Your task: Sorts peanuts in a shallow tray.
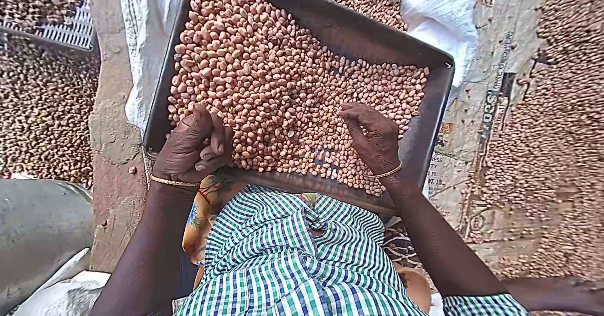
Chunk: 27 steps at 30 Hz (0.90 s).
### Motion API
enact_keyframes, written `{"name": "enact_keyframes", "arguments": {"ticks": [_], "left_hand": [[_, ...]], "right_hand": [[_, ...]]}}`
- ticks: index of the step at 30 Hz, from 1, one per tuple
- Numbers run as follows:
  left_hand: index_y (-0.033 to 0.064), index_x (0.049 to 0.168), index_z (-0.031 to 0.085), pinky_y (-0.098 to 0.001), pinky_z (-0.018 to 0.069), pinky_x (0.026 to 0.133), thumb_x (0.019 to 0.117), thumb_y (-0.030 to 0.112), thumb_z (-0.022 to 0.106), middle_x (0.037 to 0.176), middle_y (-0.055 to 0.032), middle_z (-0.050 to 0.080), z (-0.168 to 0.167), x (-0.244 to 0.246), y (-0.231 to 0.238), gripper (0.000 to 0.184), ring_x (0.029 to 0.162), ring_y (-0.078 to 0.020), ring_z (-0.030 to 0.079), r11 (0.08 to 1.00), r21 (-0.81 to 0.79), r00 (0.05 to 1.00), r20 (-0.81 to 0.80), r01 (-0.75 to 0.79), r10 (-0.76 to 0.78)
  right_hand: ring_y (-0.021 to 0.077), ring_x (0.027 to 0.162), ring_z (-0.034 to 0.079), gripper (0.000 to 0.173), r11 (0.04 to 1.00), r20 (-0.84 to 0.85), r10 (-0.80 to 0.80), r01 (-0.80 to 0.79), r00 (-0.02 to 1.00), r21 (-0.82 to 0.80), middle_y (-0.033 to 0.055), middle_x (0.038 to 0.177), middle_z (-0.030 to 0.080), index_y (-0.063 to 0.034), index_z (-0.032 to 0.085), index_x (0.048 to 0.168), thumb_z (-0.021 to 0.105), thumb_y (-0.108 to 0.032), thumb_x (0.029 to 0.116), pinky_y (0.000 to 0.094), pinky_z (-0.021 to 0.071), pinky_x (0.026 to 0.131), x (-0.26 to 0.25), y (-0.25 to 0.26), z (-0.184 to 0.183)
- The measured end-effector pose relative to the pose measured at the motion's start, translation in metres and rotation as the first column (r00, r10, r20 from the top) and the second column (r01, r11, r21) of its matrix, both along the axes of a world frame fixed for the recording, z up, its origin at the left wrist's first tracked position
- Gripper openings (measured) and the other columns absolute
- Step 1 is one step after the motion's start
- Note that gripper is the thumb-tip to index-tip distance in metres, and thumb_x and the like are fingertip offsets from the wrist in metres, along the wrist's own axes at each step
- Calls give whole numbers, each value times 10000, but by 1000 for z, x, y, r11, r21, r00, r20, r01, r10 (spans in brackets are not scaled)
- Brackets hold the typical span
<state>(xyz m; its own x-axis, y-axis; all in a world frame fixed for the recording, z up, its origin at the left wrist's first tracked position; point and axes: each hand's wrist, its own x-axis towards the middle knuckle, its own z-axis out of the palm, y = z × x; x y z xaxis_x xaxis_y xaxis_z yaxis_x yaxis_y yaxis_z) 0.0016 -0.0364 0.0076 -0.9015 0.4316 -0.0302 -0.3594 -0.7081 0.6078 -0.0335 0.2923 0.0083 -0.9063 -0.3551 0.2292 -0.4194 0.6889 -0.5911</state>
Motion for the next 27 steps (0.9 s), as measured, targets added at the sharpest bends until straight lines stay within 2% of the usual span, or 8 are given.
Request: {"name": "enact_keyframes", "arguments": {"ticks": [5, 7, 10, 16, 19, 22, 24, 27], "left_hand": [[113, 784, 694, -110, 418, 411, 1066, 363, 496, 562, 81, 562, -2, 4, -1, 426, 423, 21, 502, 999, -21, 999, 1, -46, 46], [114, 781, 699, -112, 423, 412, 1065, 367, 499, 560, 84, 563, -2, 4, -1, 430, 424, 23, 505, 998, -29, 999, 16, -50, 50], [105, 778, 710, -109, 433, 417, 1061, 359, 509, 566, 77, 575, -1, 6, -2, 429, 432, 23, 518, 998, -24, 997, 42, -60, 61], [135, 800, 719, -114, 460, 446, 1052, 375, 514, 583, 92, 597, -2, 4, -2, 404, 456, 25, 546, 999, -26, 1000, 8, -19, 20], [129, 800, 715, -116, 460, 440, 1050, 376, 522, 580, 90, 596, -3, 5, -3, 401, 450, 23, 545, 999, -24, 1000, 9, -29, 29], [133, 797, 721, -122, 467, 445, 1050, 381, 519, 570, 94, 589, -4, 4, -2, 408, 451, 19, 547, 999, -27, 999, 17, -28, 29], [124, 791, 719, -122, 462, 439, 1051, 370, 523, 571, 86, 588, -4, 4, -3, 408, 448, 16, 543, 999, -22, 999, 24, -39, 39], [121, 782, 712, -111, 441, 424, 1052, 360, 525, 571, 85, 584, -3, 4, -2, 406, 439, 24, 529, 999, -28, 999, 37, -38, 39]], "right_hand": [[445, 1128, 691, 187, 987, -15, 105, -103, 994, 125, 290, 1249, 680, 110, 734, 1045, 603, 15, 952, 465, 554, 965, -12, -19, -23], [359, 1118, 704, 153, 999, 28, 30, -30, 999, -16, 262, 1166, 717, 111, 732, 986, 612, 29, 938, 385, 539, 978, -16, -14, -20], [78, 1122, 666, 140, 952, 192, -92, 143, 977, -271, 175, 1164, 703, 89, 703, 1025, 638, -13, 954, 182, 514, 979, -22, 2, -10], [399, 1165, 679, 177, 998, 52, -43, 41, 998, 42, 274, 1234, 691, 110, 733, 1045, 606, 33, 948, 405, 519, 1016, -7, -8, -5], [444, 1145, 682, 225, 991, 21, 22, -25, 1000, 133, 298, 1291, 656, 133, 708, 1115, 599, 8, 964, 470, 553, 959, -10, -10, -24], [375, 1088, 715, 173, 999, -46, -43, 43, 998, 9, 266, 1150, 722, 109, 735, 1021, 610, 22, 937, 390, 555, 952, -15, -5, -27], [289, 1148, 681, 188, 986, 68, -127, 134, 990, -102, 256, 1182, 704, 108, 718, 1047, 586, 11, 955, 319, 516, 1006, -17, 2, -17], [415, 1281, 603, 249, 994, 118, -100, 104, 988, -30, 292, 1310, 645, 108, 721, 1042, 504, 100, 919, 444, 479, 1060, -15, 4, -10]]}}
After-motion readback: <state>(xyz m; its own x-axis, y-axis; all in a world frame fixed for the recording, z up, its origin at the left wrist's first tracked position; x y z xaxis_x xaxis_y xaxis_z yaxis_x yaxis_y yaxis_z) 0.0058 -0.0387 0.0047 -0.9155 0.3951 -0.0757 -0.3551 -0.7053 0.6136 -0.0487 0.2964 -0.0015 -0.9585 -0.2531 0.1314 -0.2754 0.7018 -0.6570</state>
